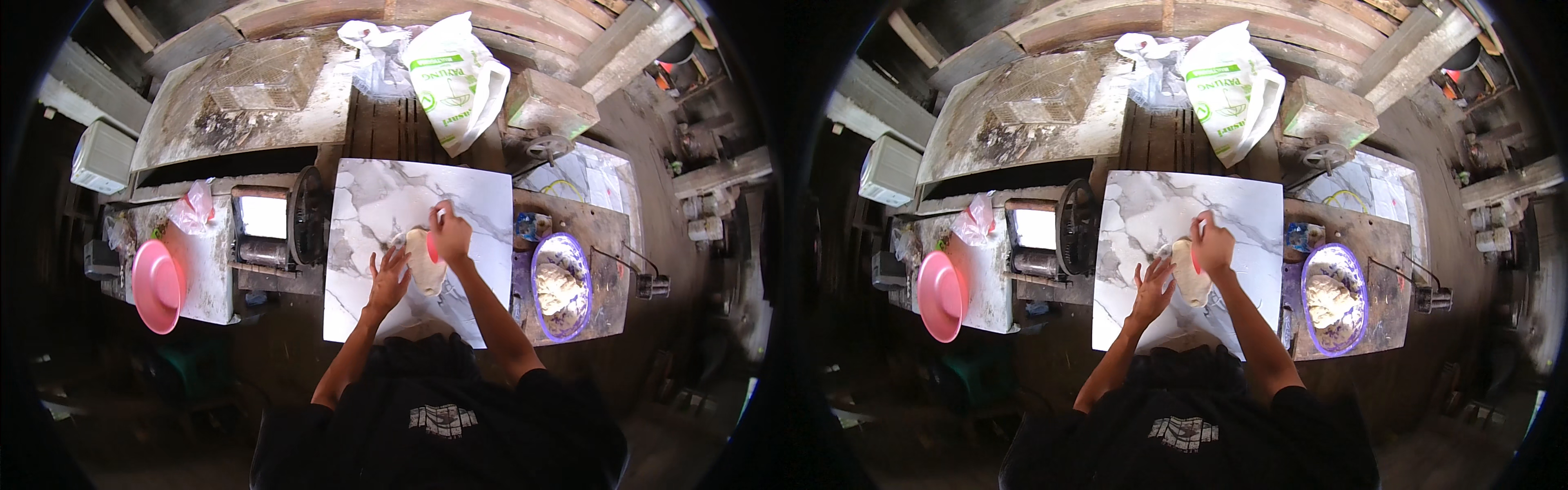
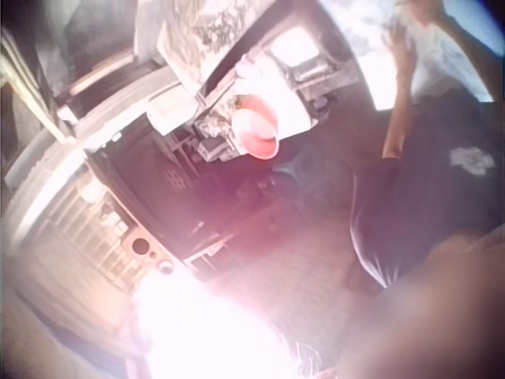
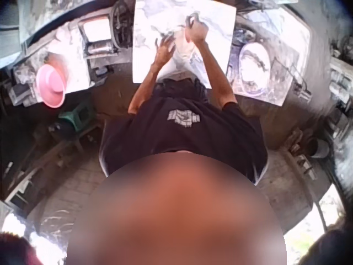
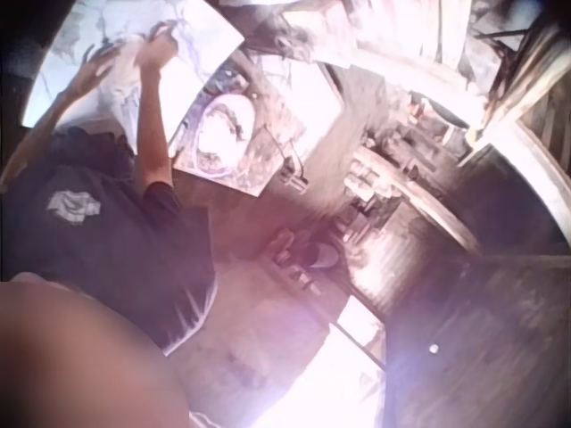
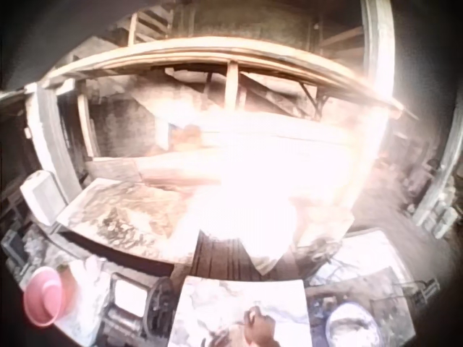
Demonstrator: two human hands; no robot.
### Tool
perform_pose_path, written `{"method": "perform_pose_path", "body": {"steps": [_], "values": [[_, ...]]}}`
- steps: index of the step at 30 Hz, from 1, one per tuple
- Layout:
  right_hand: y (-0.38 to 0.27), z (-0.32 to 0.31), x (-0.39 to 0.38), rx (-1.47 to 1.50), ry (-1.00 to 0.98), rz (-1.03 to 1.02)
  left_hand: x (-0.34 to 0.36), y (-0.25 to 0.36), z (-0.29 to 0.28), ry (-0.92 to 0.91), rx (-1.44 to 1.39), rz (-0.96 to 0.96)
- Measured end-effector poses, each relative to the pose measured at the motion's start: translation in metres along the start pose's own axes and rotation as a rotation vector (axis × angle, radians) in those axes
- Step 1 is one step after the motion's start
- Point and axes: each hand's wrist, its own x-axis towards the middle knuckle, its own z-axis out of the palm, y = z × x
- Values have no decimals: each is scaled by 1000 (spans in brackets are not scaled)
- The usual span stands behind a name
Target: The person kneads a piece of dough by hand on a white tiled surface, occasionally picking up a small red cup.
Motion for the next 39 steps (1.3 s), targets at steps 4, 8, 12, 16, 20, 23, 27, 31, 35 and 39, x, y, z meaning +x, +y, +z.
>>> {"method": "perform_pose_path", "body": {"steps": [4, 8, 12, 16, 20, 23, 27, 31, 35, 39], "values": [[-1, 18, -16, -95, -1, -217, -4, 4, 2, -57, 148, 61], [-24, 20, -5, -208, -187, -177, -16, 10, -2, -56, 192, 61], [-30, 29, 7, -267, -347, -134, -25, 18, -3, -58, 206, 52], [-18, 29, 26, -206, -327, -2, -21, 24, -3, -71, 235, 56], [0, 11, 44, 5, -17, 221, -9, 12, -3, -77, 253, 70], [-2, -6, 15, 95, 59, 198, -6, 5, -4, -32, 225, 77], [-16, 9, -34, 24, -10, -182, -16, 11, -11, -88, 243, 6], [-20, 21, -32, -129, -43, -185, -28, 12, -9, -69, 266, 47], [-34, 23, -20, -243, -190, -81, -23, 11, -6, -94, 276, 10], [-28, 24, 12, -213, -292, 55, -11, 16, -3, -51, 275, 102]]}}
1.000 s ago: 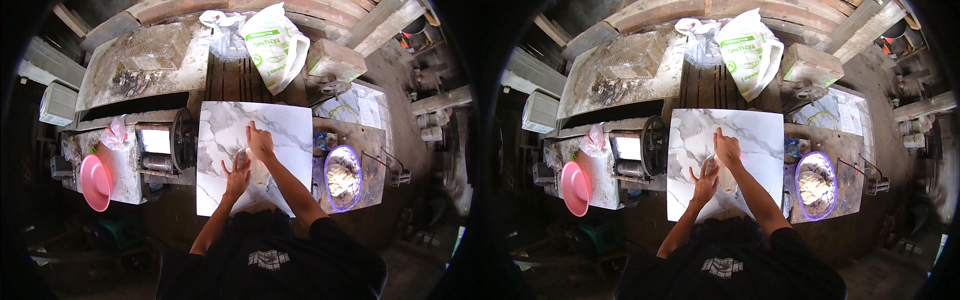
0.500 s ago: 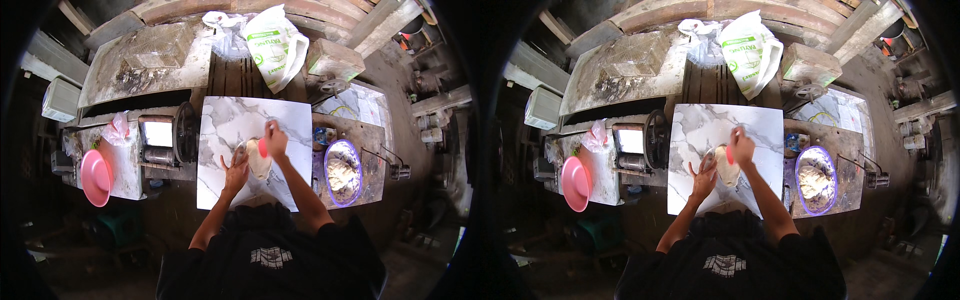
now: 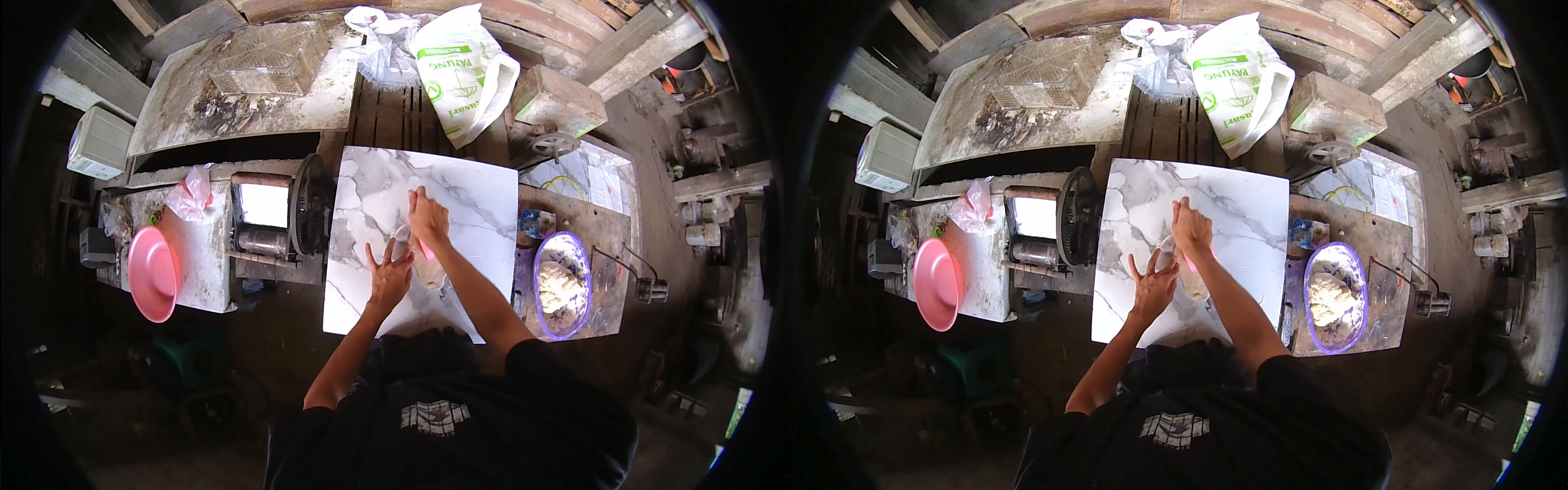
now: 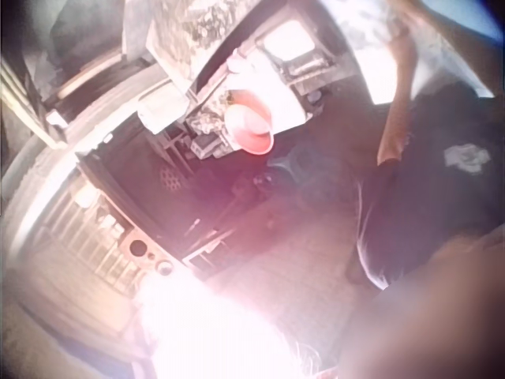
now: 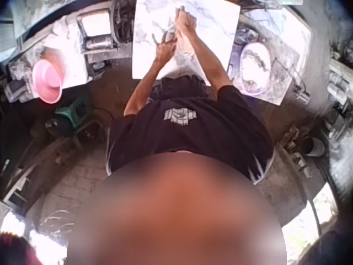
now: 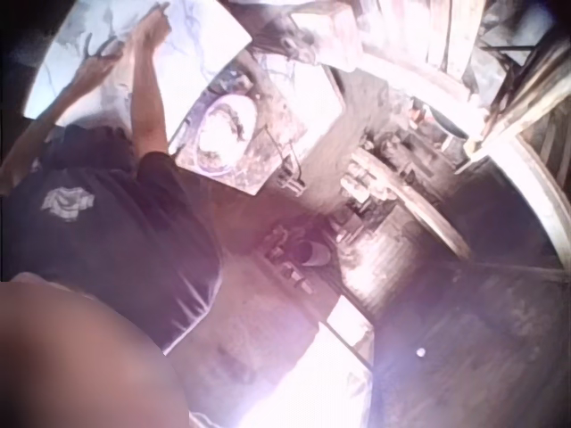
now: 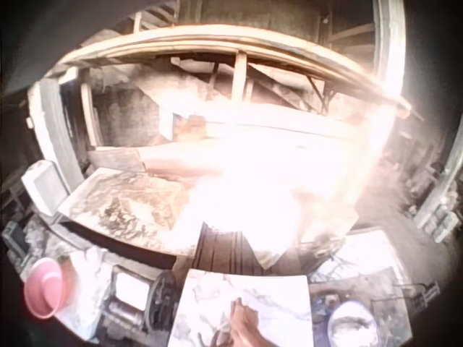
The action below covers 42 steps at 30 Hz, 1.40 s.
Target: The person kneads a piece of dough by hand on a white tiled surface, occasionally picking up a small red cup.
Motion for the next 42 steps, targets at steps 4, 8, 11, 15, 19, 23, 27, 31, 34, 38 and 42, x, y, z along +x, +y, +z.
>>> {"method": "perform_pose_path", "body": {"steps": [4, 8, 11, 15, 19, 23, 27, 31, 34, 38, 42], "values": [[18, -9, 27, 187, 4, 186, 10, -7, 3, -2, 34, 7], [33, -14, -4, 223, 245, 157, 10, -11, 2, 28, -102, -34], [25, -9, -47, 268, 218, -58, 5, -14, 4, 28, -165, -128], [10, 5, -60, 230, 227, -303, 0, -10, -3, -5, -194, -185], [0, 14, -44, 138, 132, -238, -6, -10, -9, 79, -182, -204], [-15, 11, -27, 45, 12, -69, -12, -7, -15, 163, -173, -269], [-7, 11, -9, 42, 5, 26, -5, -4, -8, 197, -208, -325], [19, 7, 2, 195, 43, 108, 8, -7, -10, 209, -229, -270], [28, -7, -8, 225, 187, 147, 13, -11, -9, 205, -245, -252], [12, -20, -13, 262, 228, 26, 14, -14, -3, 162, -253, -226], [-9, 0, -14, 156, 231, -241, 11, -12, -4, 134, -229, -221]]}}
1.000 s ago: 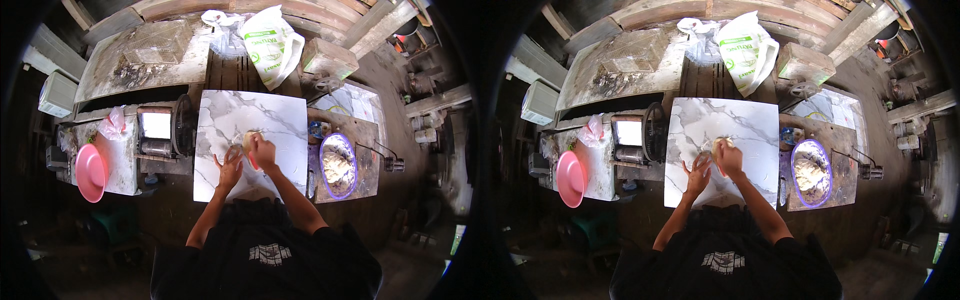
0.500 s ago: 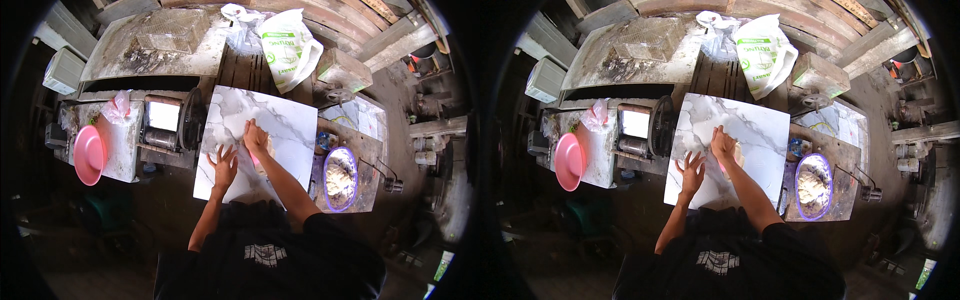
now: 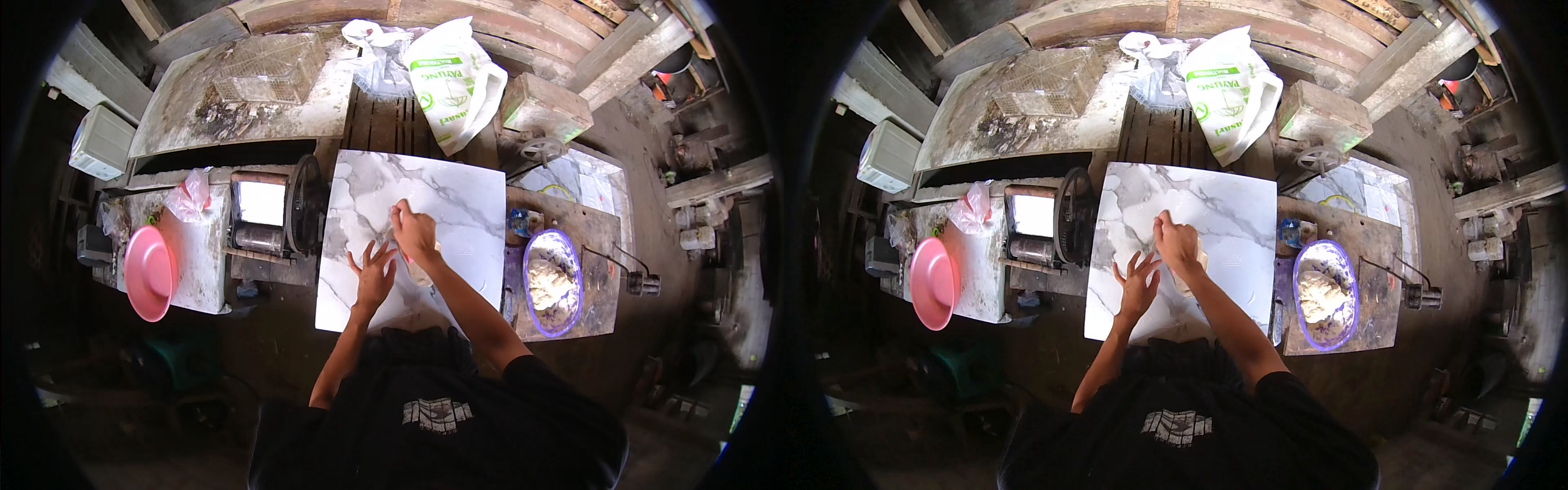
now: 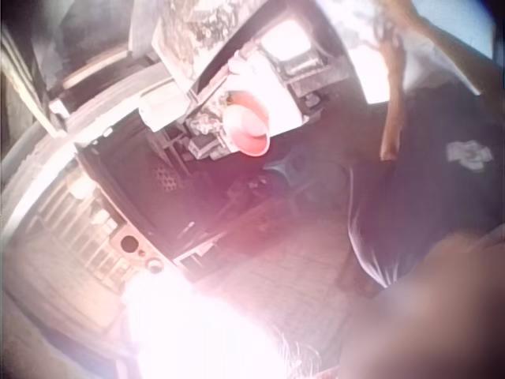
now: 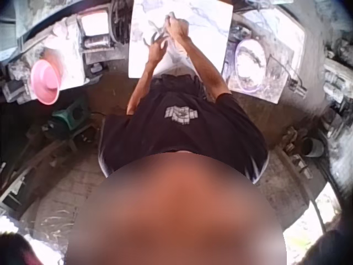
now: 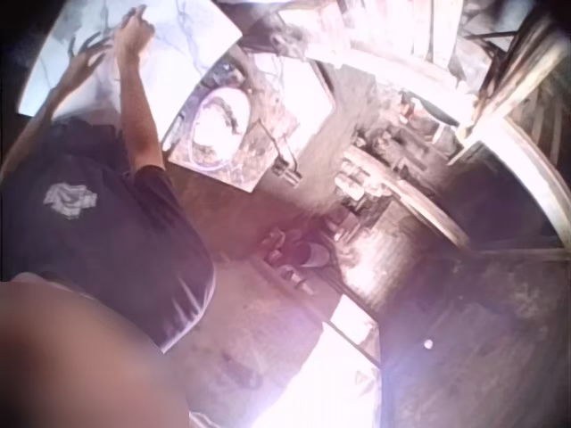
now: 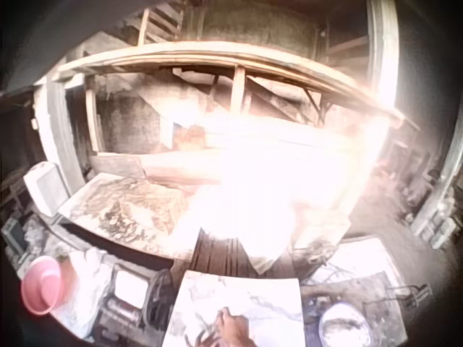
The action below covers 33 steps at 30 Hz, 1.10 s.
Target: The person kneads a piece of dough by hand on a white tiled surface, occasionally picking up a small red cup.
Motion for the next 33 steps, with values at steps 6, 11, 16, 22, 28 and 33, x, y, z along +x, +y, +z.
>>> {"method": "perform_pose_path", "body": {"steps": [6, 11, 16, 22, 28, 33], "values": [[-13, 21, -9, -126, -57, -54, -20, 2, -9, 6, 4, -82], [-26, 21, 16, -67, -293, 153, -15, 3, -19, 18, 19, -83], [26, 20, 35, 404, 35, 344, 8, 0, -14, 68, -18, -18], [32, -18, -12, 125, 164, 311, 7, -6, -1, -17, -9, 9], [24, -12, -16, -3, 39, -47, 4, 3, 6, -114, 93, 150], [8, -9, 1, -150, -136, -16, -9, 9, 7, -171, 109, 140]]}}
